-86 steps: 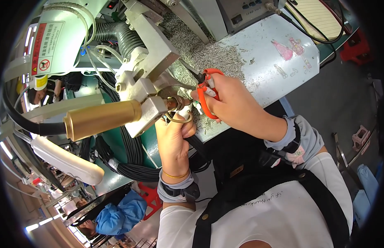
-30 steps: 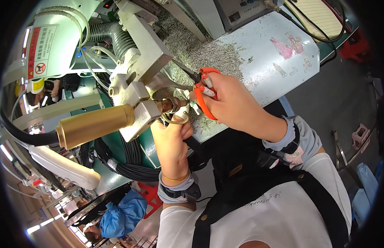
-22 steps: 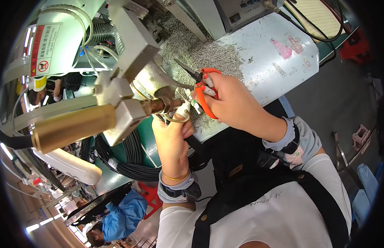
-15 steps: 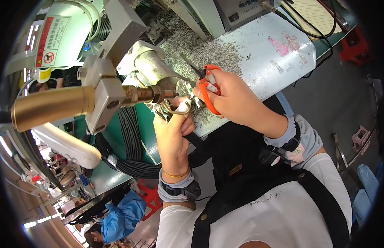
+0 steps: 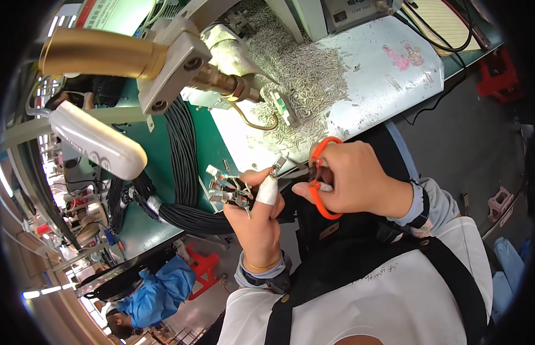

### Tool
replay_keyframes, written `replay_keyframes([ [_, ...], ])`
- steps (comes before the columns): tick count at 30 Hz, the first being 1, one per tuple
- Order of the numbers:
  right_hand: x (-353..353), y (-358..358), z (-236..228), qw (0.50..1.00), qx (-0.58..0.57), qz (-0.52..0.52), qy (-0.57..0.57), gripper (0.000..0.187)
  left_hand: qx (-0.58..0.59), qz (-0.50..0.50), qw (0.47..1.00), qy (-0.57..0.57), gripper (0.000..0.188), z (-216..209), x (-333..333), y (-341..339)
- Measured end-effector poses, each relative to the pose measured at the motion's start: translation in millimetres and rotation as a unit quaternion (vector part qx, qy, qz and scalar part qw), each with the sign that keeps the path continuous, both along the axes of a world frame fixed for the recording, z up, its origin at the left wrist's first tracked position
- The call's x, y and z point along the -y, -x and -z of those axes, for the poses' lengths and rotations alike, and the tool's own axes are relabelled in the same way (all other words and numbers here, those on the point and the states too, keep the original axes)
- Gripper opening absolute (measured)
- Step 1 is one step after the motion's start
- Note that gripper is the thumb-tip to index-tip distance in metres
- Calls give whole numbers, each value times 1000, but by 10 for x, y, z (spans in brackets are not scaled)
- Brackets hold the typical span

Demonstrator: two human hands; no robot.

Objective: The person processes a wire harness by trimming the ends of individual wires with shears and inserting them into a crimping machine. After crimping a metal connector onto each wire, the person trims the excess wire and sets the bundle back on the table.

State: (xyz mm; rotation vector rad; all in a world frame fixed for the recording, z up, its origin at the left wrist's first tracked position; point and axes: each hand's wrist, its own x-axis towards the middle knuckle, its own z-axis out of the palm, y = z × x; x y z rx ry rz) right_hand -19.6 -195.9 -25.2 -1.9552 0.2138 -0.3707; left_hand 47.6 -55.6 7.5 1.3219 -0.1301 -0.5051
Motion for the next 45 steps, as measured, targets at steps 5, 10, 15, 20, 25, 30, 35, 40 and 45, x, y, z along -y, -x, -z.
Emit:
replay_keyframes([
  [5, -135, 48, 27, 997, -53, -14, 60, 36, 90, -36, 995, -16, 14, 73, -35, 119],
  [10, -254, 47, 131, 997, -19, 19, 74, 36, 138, -44, 989, -36, 15, 124, -43, 157],
  [15, -279, 42, 198, 998, 9, 21, 65, 34, 138, -51, 988, -43, 15, 138, -14, 152],
  [20, -235, 23, 168, 871, -140, -237, -408, 35, 96, -54, 992, -68, 13, 151, 34, 51],
  [25, -125, 11, 84, 785, -172, -282, -524, 38, -10, 10, 999, -34, 13, 70, 111, -104],
  [30, 44, 88, 61, 851, -155, -264, -427, 36, -65, 28, 997, 0, 12, 87, 116, -160],
  [35, 55, 111, 94, 976, -129, -99, -144, 36, -45, 19, 999, 14, 14, 50, 135, -88],
  [40, -38, 69, 77, 984, -130, -70, -102, 38, 25, -3, 999, 25, 15, 96, 102, -16],
  [45, -30, 82, 36, 985, -131, -68, -89, 40, 51, -27, 998, 9, 16, 102, 86, 4],
])
